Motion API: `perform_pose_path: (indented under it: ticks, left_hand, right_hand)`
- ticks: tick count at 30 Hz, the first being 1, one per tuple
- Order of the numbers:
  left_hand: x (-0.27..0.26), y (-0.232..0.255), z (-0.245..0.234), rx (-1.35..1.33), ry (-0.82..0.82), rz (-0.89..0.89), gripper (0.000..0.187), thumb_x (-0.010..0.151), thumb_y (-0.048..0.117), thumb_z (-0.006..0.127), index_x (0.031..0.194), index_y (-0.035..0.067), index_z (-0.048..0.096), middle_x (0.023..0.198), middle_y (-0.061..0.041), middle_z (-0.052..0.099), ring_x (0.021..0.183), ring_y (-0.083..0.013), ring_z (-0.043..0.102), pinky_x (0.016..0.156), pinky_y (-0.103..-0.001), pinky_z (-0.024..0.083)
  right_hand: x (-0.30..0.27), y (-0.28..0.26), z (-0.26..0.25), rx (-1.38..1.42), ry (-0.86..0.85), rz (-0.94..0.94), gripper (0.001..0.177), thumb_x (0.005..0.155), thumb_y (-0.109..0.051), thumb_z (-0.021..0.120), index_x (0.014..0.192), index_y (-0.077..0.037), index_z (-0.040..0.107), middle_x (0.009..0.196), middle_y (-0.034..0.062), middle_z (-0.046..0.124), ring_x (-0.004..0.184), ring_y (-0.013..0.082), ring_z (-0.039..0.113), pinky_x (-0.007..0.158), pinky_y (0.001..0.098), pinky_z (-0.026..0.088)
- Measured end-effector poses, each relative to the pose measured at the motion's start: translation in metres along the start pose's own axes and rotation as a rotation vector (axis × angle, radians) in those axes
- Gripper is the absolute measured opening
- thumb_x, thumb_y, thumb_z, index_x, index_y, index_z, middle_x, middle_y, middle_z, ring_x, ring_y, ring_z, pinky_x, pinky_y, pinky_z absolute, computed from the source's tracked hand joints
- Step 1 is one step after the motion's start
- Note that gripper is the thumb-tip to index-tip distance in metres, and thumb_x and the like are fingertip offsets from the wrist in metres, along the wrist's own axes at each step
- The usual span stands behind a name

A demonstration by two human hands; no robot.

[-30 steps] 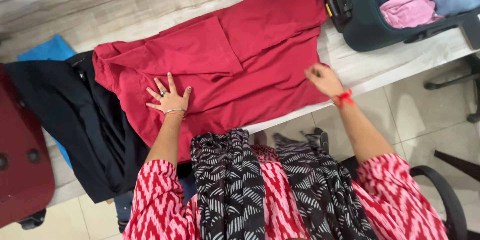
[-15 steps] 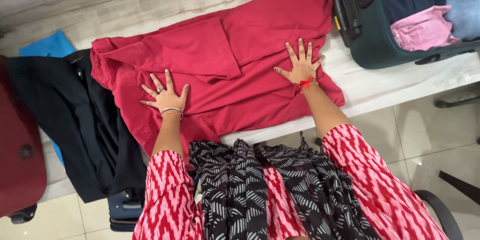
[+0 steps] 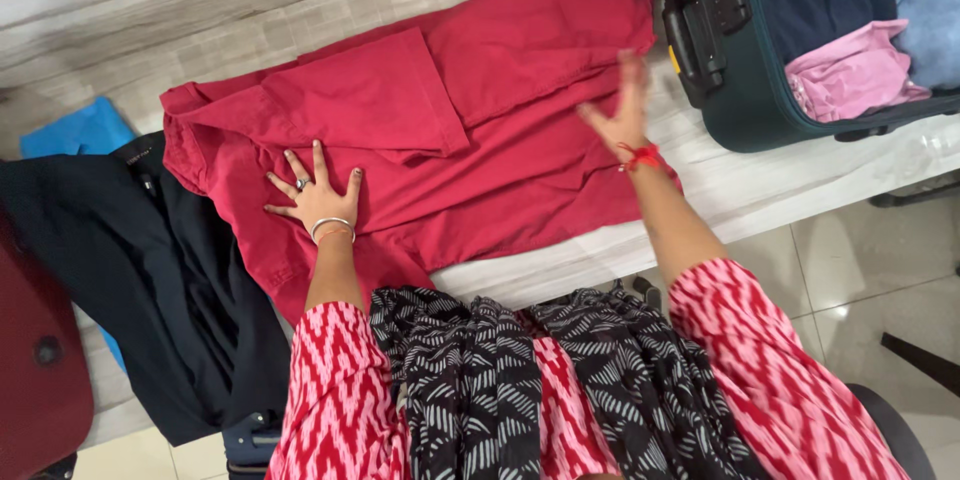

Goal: The person folds a blue shirt and places it in a suitcase, then folds a pink garment and a red shirt and adds them to the suitcase before folding a second red garment.

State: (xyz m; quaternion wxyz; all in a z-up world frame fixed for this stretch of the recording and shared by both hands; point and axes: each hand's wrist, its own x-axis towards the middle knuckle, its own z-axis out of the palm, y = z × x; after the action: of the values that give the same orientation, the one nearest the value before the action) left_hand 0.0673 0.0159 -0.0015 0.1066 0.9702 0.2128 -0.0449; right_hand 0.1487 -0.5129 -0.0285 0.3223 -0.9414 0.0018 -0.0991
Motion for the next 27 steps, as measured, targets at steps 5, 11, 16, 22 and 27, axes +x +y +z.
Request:
perform_pose_path:
  ticks: [5, 11, 16, 22, 27]
  left_hand:
    - [-0.002, -0.003, 0.002, -0.027, 0.031, 0.013, 0.088, 0.088, 0.075, 0.054, 0.164, 0.042, 0.025, 0.176, -0.009, 0.009, 0.157, -0.0512, 0.000, 0.110, -0.086, -0.004]
    - [-0.001, -0.003, 0.000, -0.036, 0.035, 0.013, 0.087, 0.088, 0.074, 0.055, 0.163, 0.043, 0.025, 0.175, -0.009, 0.010, 0.156, -0.0515, -0.001, 0.109, -0.086, -0.004]
    - [0.000, -0.003, 0.000, -0.034, 0.035, 0.010, 0.087, 0.087, 0.074, 0.054, 0.163, 0.042, 0.025, 0.175, -0.008, 0.010, 0.156, -0.0503, -0.001, 0.109, -0.086, -0.003]
    - [0.002, -0.005, 0.004, -0.030, 0.041, 0.019, 0.086, 0.087, 0.073, 0.054, 0.163, 0.042, 0.026, 0.174, -0.009, 0.011, 0.156, -0.0507, 0.000, 0.109, -0.086, -0.003]
    - [0.003, -0.006, 0.004, -0.045, 0.046, 0.018, 0.085, 0.088, 0.073, 0.053, 0.162, 0.043, 0.026, 0.174, -0.009, 0.012, 0.156, -0.0508, 0.001, 0.109, -0.086, -0.004]
  right_hand:
    - [0.007, 0.027, -0.049, 0.116, -0.197, 0.567, 0.073, 0.085, -0.033, 0.093, 0.128, 0.015, 0.057, 0.124, 0.0383, 0.055, 0.120, 0.0513, 0.049, 0.096, 0.0531, 0.039]
    - [0.019, 0.033, -0.052, 0.870, -0.651, 0.600, 0.038, 0.085, -0.009, 0.076, 0.120, 0.004, 0.069, 0.112, 0.0096, 0.076, 0.106, 0.0210, 0.070, 0.099, 0.0366, 0.052]
    - [0.009, 0.069, -0.029, 1.273, -0.673, 0.730, 0.053, 0.090, -0.017, 0.076, 0.138, -0.001, 0.060, 0.128, 0.0111, 0.069, 0.119, 0.0229, 0.067, 0.110, 0.0408, 0.049]
    - [0.006, 0.029, -0.028, 1.451, -0.471, 0.763, 0.077, 0.095, -0.062, 0.059, 0.151, -0.010, 0.050, 0.147, 0.0096, 0.059, 0.132, 0.0264, 0.058, 0.113, 0.0452, 0.045]
    - [0.018, 0.041, -0.042, 1.645, -0.531, 0.906, 0.076, 0.094, -0.062, 0.058, 0.141, -0.003, 0.054, 0.138, 0.0148, 0.065, 0.129, 0.0333, 0.059, 0.110, 0.0489, 0.045]
